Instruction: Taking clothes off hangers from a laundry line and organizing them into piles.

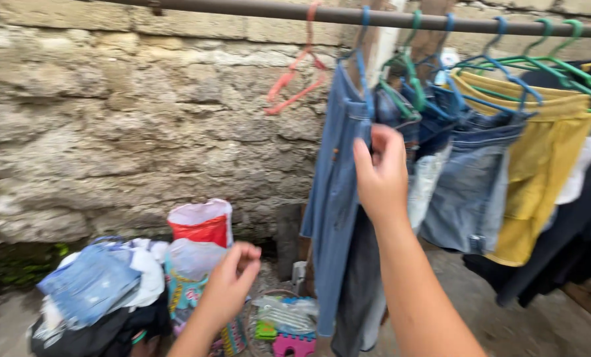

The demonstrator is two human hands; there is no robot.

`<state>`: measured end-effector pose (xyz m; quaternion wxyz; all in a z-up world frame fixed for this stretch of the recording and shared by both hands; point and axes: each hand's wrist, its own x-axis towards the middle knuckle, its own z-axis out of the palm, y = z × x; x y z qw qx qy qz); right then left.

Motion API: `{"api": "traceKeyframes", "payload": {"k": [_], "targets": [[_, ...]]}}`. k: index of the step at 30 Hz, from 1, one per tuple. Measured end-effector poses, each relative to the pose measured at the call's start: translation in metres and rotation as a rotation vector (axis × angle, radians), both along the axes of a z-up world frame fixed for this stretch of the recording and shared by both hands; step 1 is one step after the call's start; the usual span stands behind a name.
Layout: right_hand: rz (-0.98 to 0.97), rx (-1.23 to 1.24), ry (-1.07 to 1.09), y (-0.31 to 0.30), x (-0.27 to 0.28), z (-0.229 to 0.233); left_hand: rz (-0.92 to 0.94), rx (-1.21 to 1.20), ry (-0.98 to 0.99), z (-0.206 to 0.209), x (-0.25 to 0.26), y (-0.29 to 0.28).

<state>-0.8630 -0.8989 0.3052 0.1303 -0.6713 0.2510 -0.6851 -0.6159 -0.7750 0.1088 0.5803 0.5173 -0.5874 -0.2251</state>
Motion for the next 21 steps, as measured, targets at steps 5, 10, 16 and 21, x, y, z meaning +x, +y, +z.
{"api": "traceKeyframes", "payload": {"k": [5, 10, 16, 21], "targets": [[-0.069, 0.122, 0.075, -0.097, -0.004, 0.053, -0.11, -0.214, -0.111, 0.133, -0.079, -0.081], [0.286, 0.124, 0.509, -0.152, -0.027, 0.042, -0.064, -0.321, -0.198, 0.195, -0.128, -0.142], [0.225, 0.246, 0.61, -0.139, -0.047, 0.048, -0.072, -0.502, -0.039, 0.217, -0.125, -0.2], [0.412, 0.153, 0.675, -0.147, -0.054, 0.052, -0.191, -0.368, -0.133, 0.238, -0.129, -0.217]]}}
